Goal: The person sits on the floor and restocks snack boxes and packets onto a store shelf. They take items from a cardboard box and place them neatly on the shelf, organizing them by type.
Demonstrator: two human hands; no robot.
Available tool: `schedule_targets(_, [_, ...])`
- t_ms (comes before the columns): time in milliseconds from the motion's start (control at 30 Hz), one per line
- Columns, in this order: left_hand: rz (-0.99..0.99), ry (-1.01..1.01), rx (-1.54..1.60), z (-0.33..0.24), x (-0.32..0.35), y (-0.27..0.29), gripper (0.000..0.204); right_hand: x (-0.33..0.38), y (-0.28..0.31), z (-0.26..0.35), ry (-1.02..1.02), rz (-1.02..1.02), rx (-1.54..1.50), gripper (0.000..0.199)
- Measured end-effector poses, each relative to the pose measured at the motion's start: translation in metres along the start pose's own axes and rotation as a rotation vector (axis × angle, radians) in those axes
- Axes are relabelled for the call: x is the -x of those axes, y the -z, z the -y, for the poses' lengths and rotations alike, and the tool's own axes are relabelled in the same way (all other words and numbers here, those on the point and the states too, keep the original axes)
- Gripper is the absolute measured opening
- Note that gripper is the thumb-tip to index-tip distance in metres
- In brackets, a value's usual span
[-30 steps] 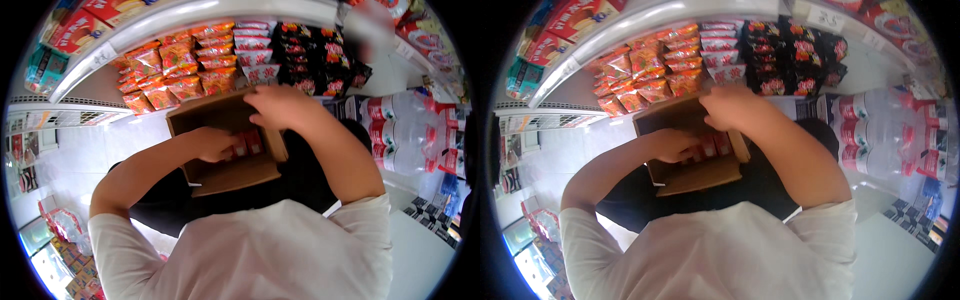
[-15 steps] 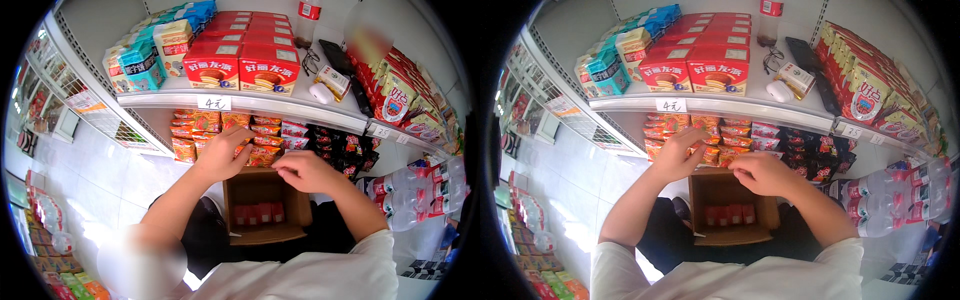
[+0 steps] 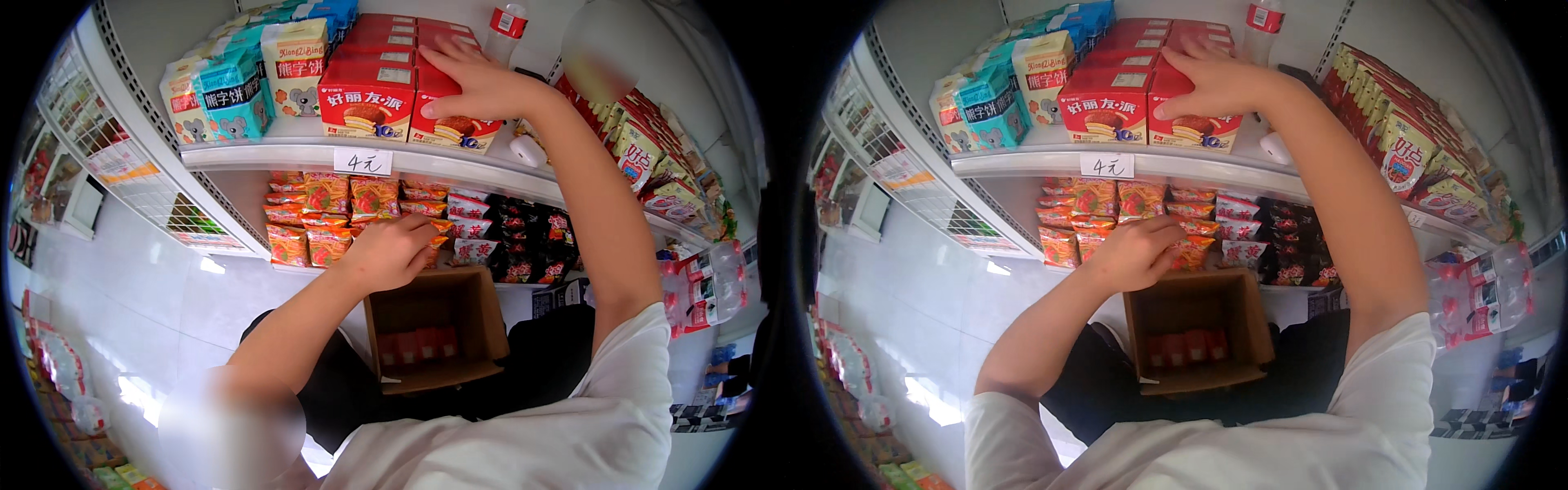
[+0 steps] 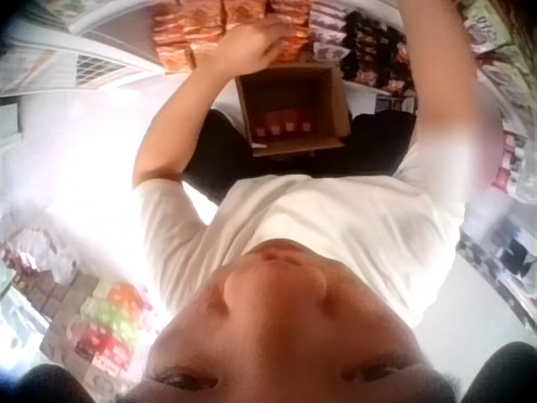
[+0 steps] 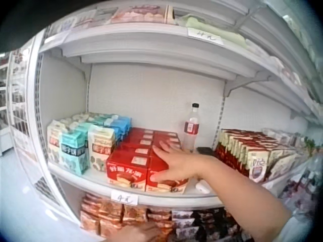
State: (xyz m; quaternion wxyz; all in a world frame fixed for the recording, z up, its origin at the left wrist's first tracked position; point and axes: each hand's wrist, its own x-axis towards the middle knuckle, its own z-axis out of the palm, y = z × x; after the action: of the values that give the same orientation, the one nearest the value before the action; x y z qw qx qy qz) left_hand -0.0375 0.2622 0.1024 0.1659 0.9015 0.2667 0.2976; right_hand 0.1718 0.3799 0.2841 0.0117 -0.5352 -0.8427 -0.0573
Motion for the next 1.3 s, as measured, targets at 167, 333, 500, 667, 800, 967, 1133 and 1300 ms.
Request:
schedule_targets(167, [0.053,0.009,0.064,-0.006,0.005,0.007,0.026,0.011,0.000,-0.005,0.110,0.010,0.023,0.106])
schedule_targets(333, [0.061,0.008,0.079,0.001,0.011,0.007,0.027,0.022,0.004,0.009,0.122,-0.042,0.016,0.104])
schedule_targets(500, [0.059,-0.001,0.050,-0.005,0.005,0.012,0.027,0.015,0.020,-0.002,0.172,-0.030,0.058,0.103])
schedule_targets(667, [0.068,0.012,0.040,0.001,0.003,0.009,0.026,0.024,0.034,0.000,0.321,-0.164,0.109,0.099])
schedule_targets(800, [0.126,0.033,0.111,0.010,0.009,0.019,0.025,0.075,0.084,0.047,0.089,-0.033,0.079,0.099])
schedule_targets(967, [0.250,0.129,0.109,0.018,0.011,0.036,0.026,0.143,0.052,0.025,0.204,-0.086,-0.516,0.104])
schedule_targets(1133, [0.240,0.167,0.062,0.041,0.017,0.028,0.030,0.185,-0.053,0.058,0.027,0.255,-1.650,0.111])
schedule_targets(1300, [0.323,0.278,0.057,0.044,0.012,0.023,0.031,0.222,-0.177,0.068,-0.327,0.763,-2.069,0.105])
